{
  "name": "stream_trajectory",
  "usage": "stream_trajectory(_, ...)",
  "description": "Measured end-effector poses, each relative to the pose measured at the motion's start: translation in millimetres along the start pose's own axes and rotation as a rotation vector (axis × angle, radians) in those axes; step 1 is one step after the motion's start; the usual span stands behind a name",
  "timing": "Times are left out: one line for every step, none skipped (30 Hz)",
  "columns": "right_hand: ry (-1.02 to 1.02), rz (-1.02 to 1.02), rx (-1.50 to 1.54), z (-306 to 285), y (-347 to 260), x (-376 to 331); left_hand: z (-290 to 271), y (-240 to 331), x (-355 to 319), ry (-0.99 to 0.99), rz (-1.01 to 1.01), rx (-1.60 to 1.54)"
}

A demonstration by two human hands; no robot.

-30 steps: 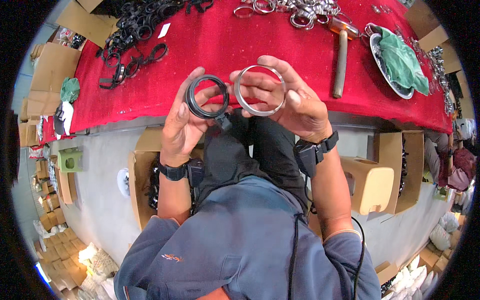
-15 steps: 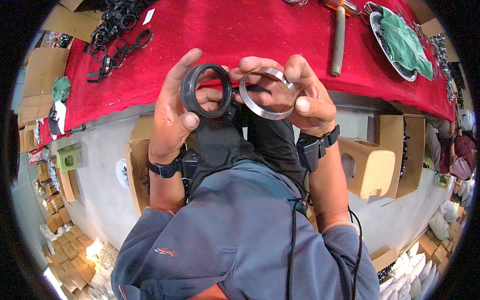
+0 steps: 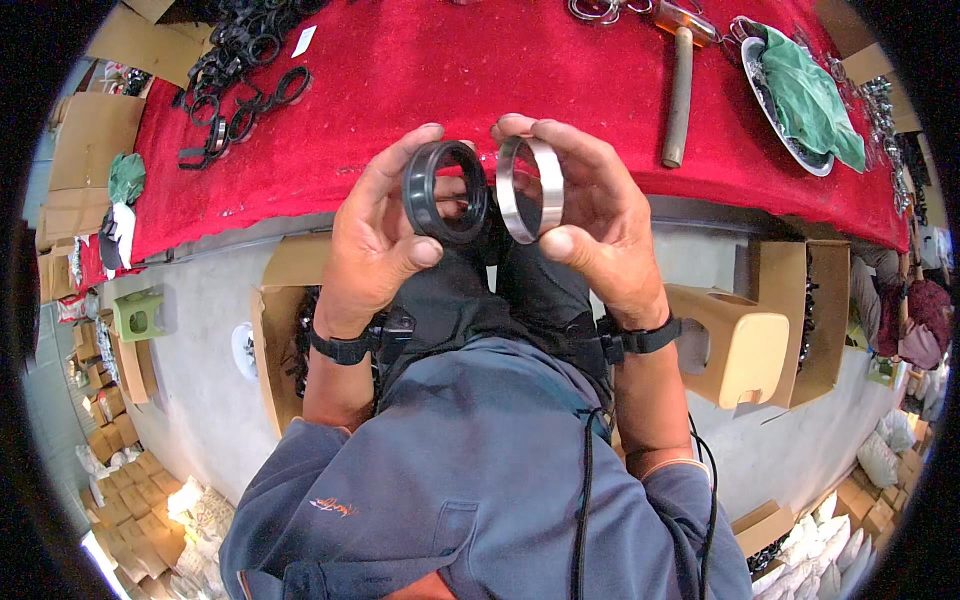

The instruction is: Assembling metal rings onto plastic circular components at a workbench.

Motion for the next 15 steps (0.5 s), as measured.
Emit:
stream_trajectory(-0.009,0.036,-0.011,2.1,-0.8,-0.9,1.1,1.3,0.6,0.005,0.02,0.057)
stream_trajectory(-0.011,0.034,-0.013,3.3,-1.8,-1.5,2.0,1.1,1.2,0.003,0.023,0.057)
stream_trajectory(-0.013,0.029,-0.042,4.9,-2.2,-1.7,3.4,1.1,1.6,-0.007,0.03,0.099)
stream_trajectory(-0.016,0.023,-0.07,6.7,-3.4,-1.9,4.9,1.2,2.0,-0.018,0.037,0.143)
stream_trajectory(-0.023,0.011,-0.098,9.5,-6.6,-3.0,5.8,0.9,1.8,-0.021,0.041,0.144)
stream_trajectory(-0.05,-0.006,-0.168,10.0,-6.5,-4.6,6.5,-0.2,2.0,-0.023,0.047,0.192)
stream_trajectory(-0.051,0.0,-0.231,11.0,-5.8,-6.1,6.8,-0.7,2.0,-0.026,0.052,0.24)
stream_trajectory(-0.052,0.005,-0.293,12.7,-5.3,-7.5,6.4,-0.4,1.7,-0.03,0.058,0.242)
stream_trajectory(-0.052,-0.012,-0.33,13.5,-6.7,-7.9,6.2,-2.8,1.7,-0.042,0.035,0.289)
stream_trajectory(-0.051,-0.018,-0.334,14.3,-7.4,-8.5,6.5,-4.4,1.9,-0.054,0.011,0.337)
stream_trajectory(-0.045,-0.018,-0.361,14.5,-7.6,-9.0,8.4,-3.5,2.4,-0.067,0.005,0.373)
stream_trajectory(-0.039,-0.019,-0.386,14.4,-7.4,-9.4,8.9,-2.2,2.5,-0.071,0.009,0.377)
stream_trajectory(-0.04,-0.027,-0.388,14.7,-7.5,-9.2,9.4,-1.0,2.4,-0.077,0.018,0.429)
stream_trajectory(-0.039,-0.032,-0.389,14.8,-7.0,-9.7,10.1,-0.3,2.2,-0.082,0.027,0.481)
stream_trajectory(-0.043,-0.044,-0.381,15.7,-7.2,-9.7,11.0,0.0,2.3,-0.084,0.032,0.483)
Point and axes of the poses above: each hand's wrist, its own x-axis towards the middle knuckle, its own z-axis out of the palm, y = z × x, the point moved 10 cm from there along x, towards the middle knuckle, and after that the axes turned 15 degrees about -x, right-handed, at the moved point
